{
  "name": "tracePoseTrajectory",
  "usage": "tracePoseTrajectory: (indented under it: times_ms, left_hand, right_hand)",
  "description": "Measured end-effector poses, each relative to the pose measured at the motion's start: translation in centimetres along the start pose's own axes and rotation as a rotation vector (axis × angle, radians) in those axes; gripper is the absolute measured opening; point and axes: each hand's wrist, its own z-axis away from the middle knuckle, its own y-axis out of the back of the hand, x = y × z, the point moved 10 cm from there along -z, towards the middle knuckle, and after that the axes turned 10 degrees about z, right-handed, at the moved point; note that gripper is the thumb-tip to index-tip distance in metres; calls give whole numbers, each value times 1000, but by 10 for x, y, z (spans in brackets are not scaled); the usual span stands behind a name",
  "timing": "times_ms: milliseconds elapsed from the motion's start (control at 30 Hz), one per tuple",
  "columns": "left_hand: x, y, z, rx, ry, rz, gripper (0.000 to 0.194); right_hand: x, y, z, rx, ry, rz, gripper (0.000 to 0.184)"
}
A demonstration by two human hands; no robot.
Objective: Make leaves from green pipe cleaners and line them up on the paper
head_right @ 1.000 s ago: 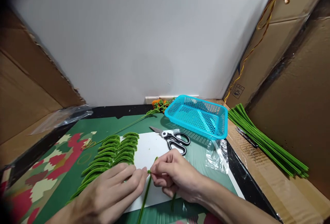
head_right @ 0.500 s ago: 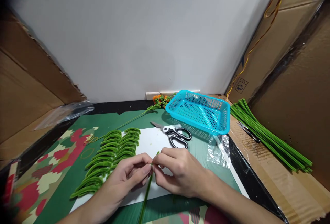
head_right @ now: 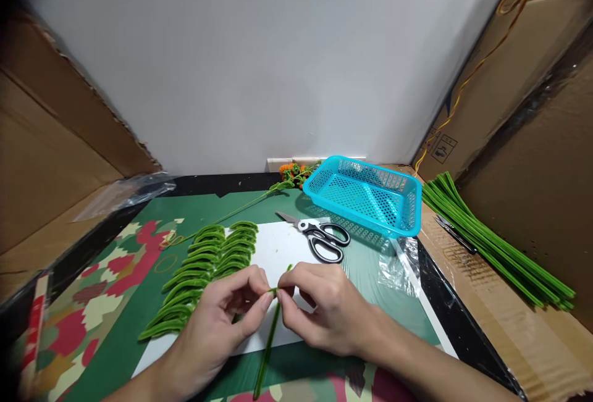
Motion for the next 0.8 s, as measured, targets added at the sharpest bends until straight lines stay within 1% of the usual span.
tracePoseTrajectory:
  times_ms: [67, 133, 167, 200, 233, 267, 333, 400, 467, 633, 733, 800]
  left_hand:
    - [16, -1, 3, 22, -152, -223, 23]
    - [34, -6, 8, 37, -326, -402, 24]
    - [40, -9, 10, 48, -393, -460, 25]
    - [44, -10, 12, 59, -432, -497, 25]
    - [44, -11, 11, 65, -436, -515, 25]
    - [42, -11, 10, 67, -406, -513, 24]
    - [29, -9, 6, 61, -280, -453, 22]
    - [16, -8, 3, 39, -146, -337, 24]
    - [7, -8, 4, 28, -59, -212, 28]
    - [-6, -10, 7, 35, 70, 43, 34]
    - [-15, -15, 6, 12, 141, 273, 35]
    - [-18, -19, 4, 1, 161, 403, 34]
  right_hand:
    - [4, -3, 2, -3, -71, -26, 10]
    - [5, -6, 3, 8, -95, -21, 10]
    - [3, -5, 4, 31, -77, 10, 10]
    - [0, -4, 5, 57, -40, 60, 11]
    - [-4, -4, 5, 80, 11, 127, 12]
    - [-8, -3, 7, 100, 64, 202, 13]
    - [-15, -4, 9, 125, 146, 336, 14]
    - [-16, -5, 11, 129, 180, 417, 13]
    - [-17, -4, 13, 141, 205, 454, 12]
    - [-19, 1, 15, 170, 250, 430, 16]
    - [-19, 8, 14, 202, 260, 382, 19]
    - [-21, 11, 13, 207, 266, 359, 20]
